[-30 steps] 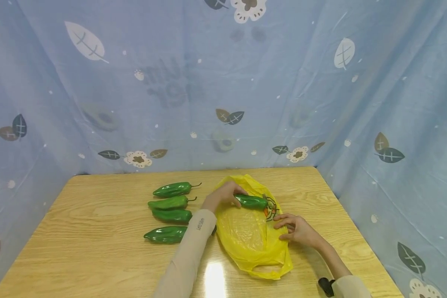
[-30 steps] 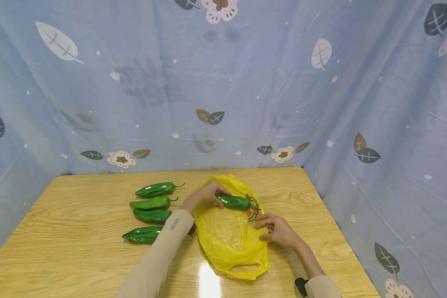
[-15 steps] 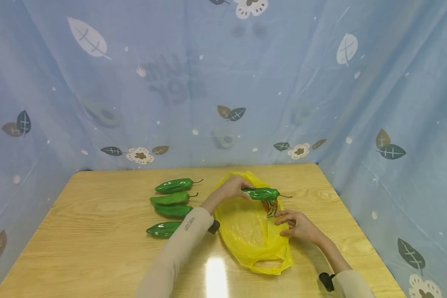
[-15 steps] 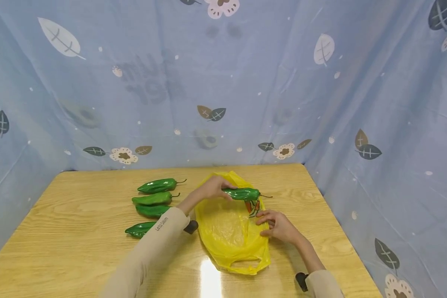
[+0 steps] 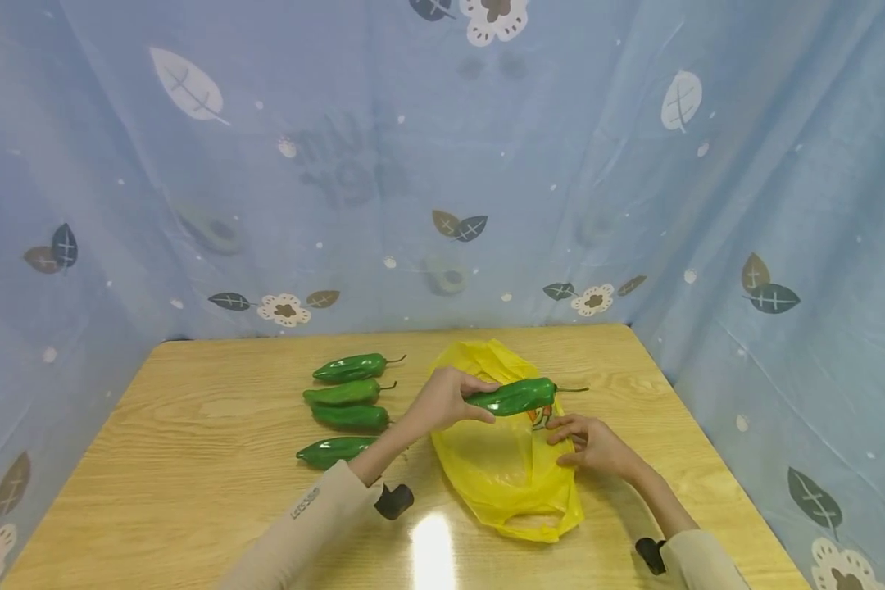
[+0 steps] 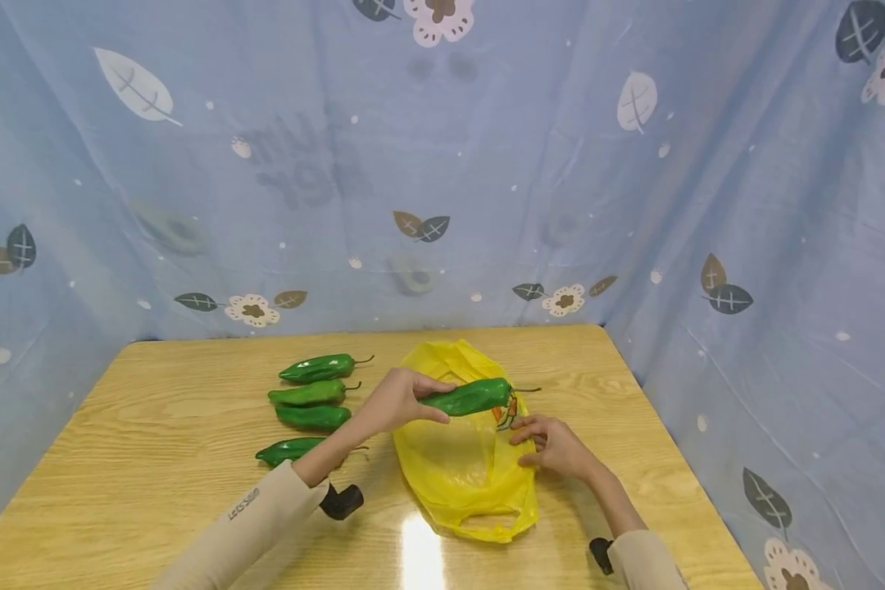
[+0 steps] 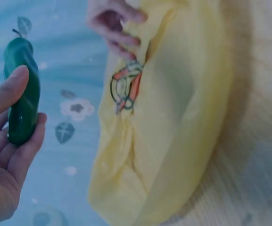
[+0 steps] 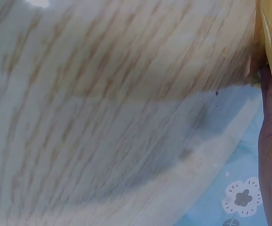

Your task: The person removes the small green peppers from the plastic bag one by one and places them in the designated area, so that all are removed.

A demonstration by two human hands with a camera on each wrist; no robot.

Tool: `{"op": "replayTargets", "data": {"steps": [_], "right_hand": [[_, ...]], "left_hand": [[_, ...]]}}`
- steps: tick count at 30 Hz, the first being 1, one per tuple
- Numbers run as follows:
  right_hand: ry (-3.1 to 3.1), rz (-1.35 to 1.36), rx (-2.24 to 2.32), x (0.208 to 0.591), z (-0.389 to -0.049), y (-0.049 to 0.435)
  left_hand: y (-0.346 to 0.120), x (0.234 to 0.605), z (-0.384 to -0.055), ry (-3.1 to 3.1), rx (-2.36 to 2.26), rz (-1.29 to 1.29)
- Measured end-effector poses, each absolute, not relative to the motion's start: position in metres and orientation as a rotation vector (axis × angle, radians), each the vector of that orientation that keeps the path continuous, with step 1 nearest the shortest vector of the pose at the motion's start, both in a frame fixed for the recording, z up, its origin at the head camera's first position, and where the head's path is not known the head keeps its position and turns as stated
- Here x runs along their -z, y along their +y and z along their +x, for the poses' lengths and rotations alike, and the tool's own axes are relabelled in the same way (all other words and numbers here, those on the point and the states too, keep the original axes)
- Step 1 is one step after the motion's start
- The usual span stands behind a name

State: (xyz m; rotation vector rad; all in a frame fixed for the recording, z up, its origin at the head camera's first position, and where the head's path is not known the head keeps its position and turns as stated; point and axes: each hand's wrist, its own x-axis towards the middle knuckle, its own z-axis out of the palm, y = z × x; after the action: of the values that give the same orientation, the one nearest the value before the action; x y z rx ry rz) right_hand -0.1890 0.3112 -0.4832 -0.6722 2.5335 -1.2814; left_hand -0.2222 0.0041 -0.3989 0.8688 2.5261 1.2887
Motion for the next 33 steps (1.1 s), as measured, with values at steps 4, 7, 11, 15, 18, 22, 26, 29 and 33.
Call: {"op": "replayTargets", "data": {"steps": [4, 7, 11, 15, 18, 22, 26, 29, 33], "right_hand": [[2.526, -0.680, 1.287, 0.486, -0.186, 0.312], [2.535, -0.677, 1.278, 0.487, -0.186, 0.312], [2.541, -0.688, 1.282, 0.488, -0.187, 0.312], [2.525, -0.706, 1.302, 0.488, -0.187, 0.311], [2.529, -0.713, 1.301, 0.488, -0.187, 0.311], [2.537, -0.711, 1.299, 0.488, -0.186, 0.312], [2.533, -0.714, 1.306, 0.486, -0.185, 0.311], [2.538, -0.736, 1.305, 0.486, -0.185, 0.310], [2.539, -0.760, 1.303, 0.484, -0.186, 0.309]], "left_hand": [[-0.010, 0.400, -0.200, 2.517, -1.281, 0.862], [-0.020, 0.400, -0.184, 2.510, -1.271, 0.866], [-0.031, 0.400, -0.164, 2.512, -1.256, 0.854], [-0.039, 0.400, -0.149, 2.506, -1.294, 0.872], [-0.042, 0.402, -0.137, 2.471, -1.353, 0.896], [-0.044, 0.405, -0.119, 2.406, -1.434, 0.926], [-0.048, 0.407, -0.102, 2.368, -1.479, 0.956], [-0.051, 0.408, -0.092, 2.356, -1.493, 0.957], [-0.058, 0.412, -0.081, 2.324, -1.505, 0.889]]}}
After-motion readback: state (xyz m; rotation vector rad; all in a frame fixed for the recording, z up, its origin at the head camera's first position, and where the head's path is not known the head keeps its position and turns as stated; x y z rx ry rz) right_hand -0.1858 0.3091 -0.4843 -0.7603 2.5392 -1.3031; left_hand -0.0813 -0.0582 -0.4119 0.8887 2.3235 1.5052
